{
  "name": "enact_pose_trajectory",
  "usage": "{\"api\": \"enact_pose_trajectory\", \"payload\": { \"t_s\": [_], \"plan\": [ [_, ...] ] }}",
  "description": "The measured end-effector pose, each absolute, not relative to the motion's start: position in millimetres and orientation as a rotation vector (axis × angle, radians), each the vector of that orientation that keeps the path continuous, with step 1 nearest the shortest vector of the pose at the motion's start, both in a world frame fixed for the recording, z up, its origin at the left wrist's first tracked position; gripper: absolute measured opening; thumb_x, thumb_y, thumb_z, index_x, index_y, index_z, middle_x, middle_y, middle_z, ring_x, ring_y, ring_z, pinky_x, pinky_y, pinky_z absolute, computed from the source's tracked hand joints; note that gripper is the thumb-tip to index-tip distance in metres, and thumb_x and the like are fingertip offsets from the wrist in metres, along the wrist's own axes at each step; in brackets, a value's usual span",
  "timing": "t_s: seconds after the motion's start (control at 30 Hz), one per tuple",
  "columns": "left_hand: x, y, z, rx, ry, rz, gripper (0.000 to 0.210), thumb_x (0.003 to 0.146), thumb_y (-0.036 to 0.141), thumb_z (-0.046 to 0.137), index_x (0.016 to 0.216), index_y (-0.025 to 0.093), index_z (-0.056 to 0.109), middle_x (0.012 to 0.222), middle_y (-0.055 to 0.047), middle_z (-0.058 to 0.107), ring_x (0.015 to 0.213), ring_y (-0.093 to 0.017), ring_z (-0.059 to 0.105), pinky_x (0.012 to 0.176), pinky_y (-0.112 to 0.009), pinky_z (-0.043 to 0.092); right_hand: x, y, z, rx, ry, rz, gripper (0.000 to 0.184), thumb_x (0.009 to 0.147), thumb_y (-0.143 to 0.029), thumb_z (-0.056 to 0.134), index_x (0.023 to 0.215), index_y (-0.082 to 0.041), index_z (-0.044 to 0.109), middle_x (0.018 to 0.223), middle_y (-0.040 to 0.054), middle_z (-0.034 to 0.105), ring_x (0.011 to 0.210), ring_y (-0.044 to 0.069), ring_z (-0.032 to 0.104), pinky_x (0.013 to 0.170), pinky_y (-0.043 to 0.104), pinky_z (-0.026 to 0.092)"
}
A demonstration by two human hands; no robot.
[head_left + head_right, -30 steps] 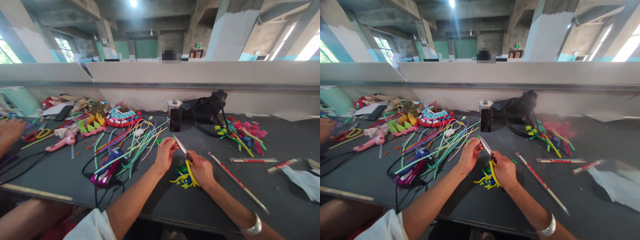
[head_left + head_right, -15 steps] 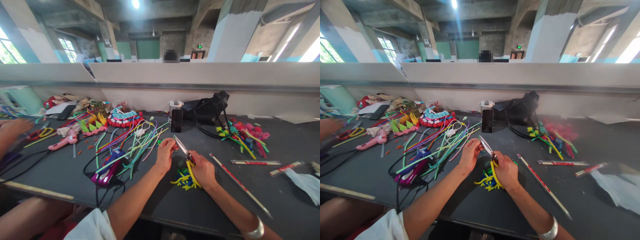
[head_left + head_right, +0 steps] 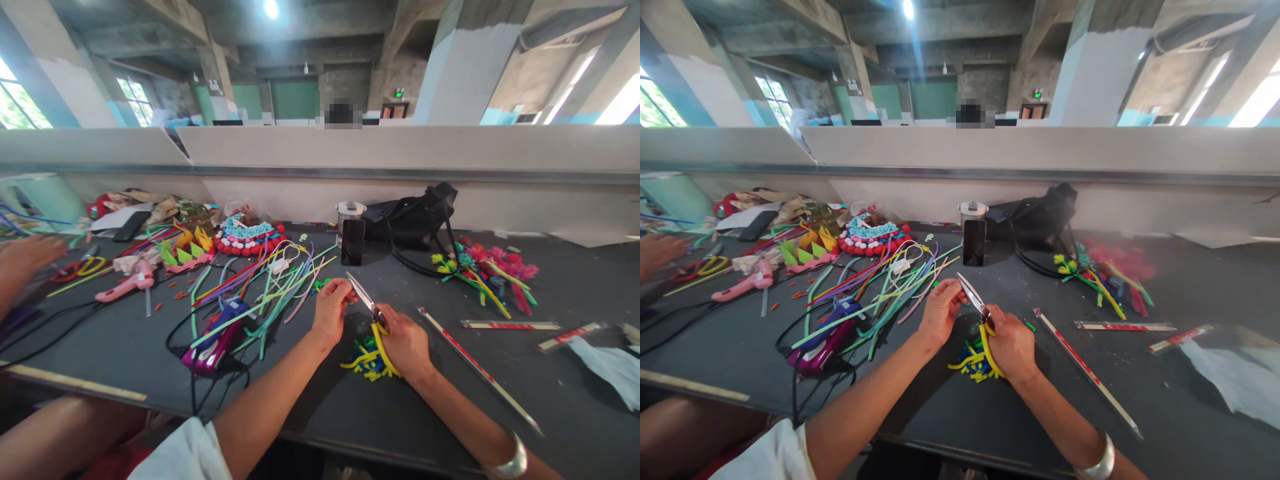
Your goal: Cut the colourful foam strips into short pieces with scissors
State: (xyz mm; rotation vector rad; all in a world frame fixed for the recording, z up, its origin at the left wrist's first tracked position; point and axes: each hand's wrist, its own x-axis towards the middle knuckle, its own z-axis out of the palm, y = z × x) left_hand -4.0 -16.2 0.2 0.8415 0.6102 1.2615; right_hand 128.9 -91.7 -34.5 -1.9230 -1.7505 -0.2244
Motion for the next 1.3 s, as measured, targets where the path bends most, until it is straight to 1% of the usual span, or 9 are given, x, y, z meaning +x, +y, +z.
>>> {"api": "enact_pose_trajectory", "payload": {
  "t_s": [0.2, 0.37, 0.5, 0.73, 0.93, 1.17, 1.3],
  "plan": [
    [-3.6, -14.8, 1.1, 0.843, 0.679, 1.315, 0.018, 0.063, 0.028, 0.069, 0.071, 0.016, 0.059, 0.061, 0.002, 0.058, 0.057, -0.01, 0.054, 0.06, -0.024, 0.042, 129.3, -92.2, -33.2, -1.918, -1.727, -0.215, 0.024, 0.082, -0.023, 0.049, 0.101, -0.025, 0.064, 0.063, -0.0007, 0.059, 0.058, 0.012, 0.056, 0.052, 0.021, 0.027],
    [-4.2, -12.3, -1.6, 0.842, 0.728, 1.334, 0.016, 0.065, 0.028, 0.067, 0.07, 0.016, 0.058, 0.06, 0.002, 0.057, 0.057, -0.011, 0.055, 0.059, -0.024, 0.041, 130.3, -91.7, -31.9, -1.977, -1.693, -0.274, 0.026, 0.08, -0.025, 0.056, 0.104, -0.027, 0.064, 0.067, -0.0003, 0.059, 0.06, 0.012, 0.054, 0.052, 0.021, 0.024],
    [-4.2, -13.1, -0.5, 0.85, 0.73, 1.336, 0.014, 0.066, 0.026, 0.066, 0.07, 0.016, 0.058, 0.062, 0.001, 0.058, 0.056, -0.01, 0.054, 0.058, -0.024, 0.041, 129.4, -91.3, -31.0, -1.976, -1.728, -0.257, 0.023, 0.081, -0.026, 0.056, 0.102, -0.027, 0.064, 0.068, -0.0005, 0.059, 0.06, 0.012, 0.053, 0.051, 0.02, 0.022],
    [-4.4, -14.9, -0.2, 0.862, 0.709, 1.307, 0.013, 0.065, 0.026, 0.066, 0.069, 0.016, 0.059, 0.06, 0.001, 0.058, 0.055, -0.009, 0.053, 0.059, -0.024, 0.041, 129.3, -91.3, -31.5, -1.979, -1.732, -0.218, 0.023, 0.081, -0.025, 0.053, 0.102, -0.027, 0.064, 0.067, -0.0007, 0.059, 0.06, 0.012, 0.055, 0.052, 0.021, 0.025],
    [-4.3, -14.7, -1.4, 0.867, 0.708, 1.301, 0.012, 0.065, 0.024, 0.066, 0.068, 0.016, 0.059, 0.06, 0.001, 0.058, 0.055, -0.009, 0.053, 0.059, -0.024, 0.042, 128.7, -91.8, -29.8, -1.995, -1.729, -0.197, 0.022, 0.082, -0.026, 0.052, 0.1, -0.028, 0.064, 0.066, -0.0011, 0.058, 0.059, 0.012, 0.054, 0.051, 0.021, 0.024],
    [-4.8, -15.2, 0.0, 0.883, 0.686, 1.302, 0.01, 0.066, 0.023, 0.065, 0.068, 0.015, 0.058, 0.062, 0.001, 0.058, 0.056, -0.01, 0.052, 0.059, -0.024, 0.041, 127.2, -92.2, -29.8, -1.988, -1.747, -0.193, 0.023, 0.083, -0.022, 0.05, 0.101, -0.026, 0.063, 0.065, -0.0008, 0.059, 0.058, 0.013, 0.054, 0.052, 0.021, 0.025],
    [-4.4, -16.3, 0.2, 0.881, 0.674, 1.304, 0.01, 0.066, 0.023, 0.064, 0.068, 0.015, 0.059, 0.063, 0.001, 0.058, 0.056, -0.009, 0.052, 0.059, -0.024, 0.041, 126.1, -92.9, -30.7, -1.983, -1.753, -0.204, 0.022, 0.082, -0.022, 0.052, 0.101, -0.026, 0.063, 0.065, -0.001, 0.059, 0.058, 0.013, 0.054, 0.053, 0.021, 0.025]
  ]
}}
